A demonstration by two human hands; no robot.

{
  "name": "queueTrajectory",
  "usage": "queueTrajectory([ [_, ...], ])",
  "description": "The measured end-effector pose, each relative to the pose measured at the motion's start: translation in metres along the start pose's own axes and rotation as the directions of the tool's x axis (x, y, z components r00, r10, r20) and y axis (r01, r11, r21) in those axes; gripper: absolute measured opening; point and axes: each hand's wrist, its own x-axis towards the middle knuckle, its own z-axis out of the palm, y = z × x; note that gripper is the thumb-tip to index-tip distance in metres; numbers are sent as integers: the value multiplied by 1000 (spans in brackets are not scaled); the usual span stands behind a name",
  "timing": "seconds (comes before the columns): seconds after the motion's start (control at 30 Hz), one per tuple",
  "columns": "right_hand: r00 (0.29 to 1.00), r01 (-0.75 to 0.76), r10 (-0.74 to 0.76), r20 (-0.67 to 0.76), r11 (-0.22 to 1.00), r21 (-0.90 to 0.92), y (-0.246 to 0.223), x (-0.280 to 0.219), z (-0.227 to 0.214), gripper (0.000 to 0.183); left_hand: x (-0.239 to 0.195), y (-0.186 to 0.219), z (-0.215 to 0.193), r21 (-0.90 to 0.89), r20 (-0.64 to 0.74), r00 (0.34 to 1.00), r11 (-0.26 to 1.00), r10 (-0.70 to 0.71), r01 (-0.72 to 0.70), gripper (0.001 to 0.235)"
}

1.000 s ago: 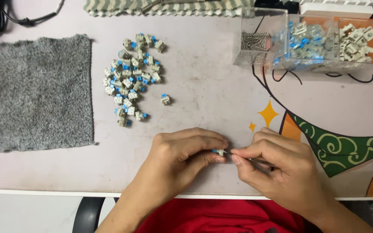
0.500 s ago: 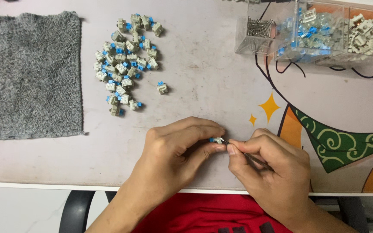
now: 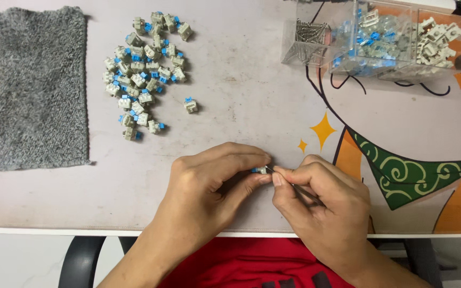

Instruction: The person uses a small metal tool to adjust the internal components of several mechanical keyboard switches. They pick up switches from a pile on the desk, perform the adjustment, and place them into a clear compartmentalized container.

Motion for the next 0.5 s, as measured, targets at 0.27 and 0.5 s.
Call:
queueTrajectory([
  [0.27, 1000, 18, -18, 6, 999, 42, -2, 3, -3, 13, 1, 0, -1, 11, 7, 1000, 1000, -1, 1, 16],
  [0.5, 999, 44, -44, -13, 999, 11, -2, 4, -3, 15, 2, 1, -1, -27, 6, 1000, 1000, -6, 6, 15],
])
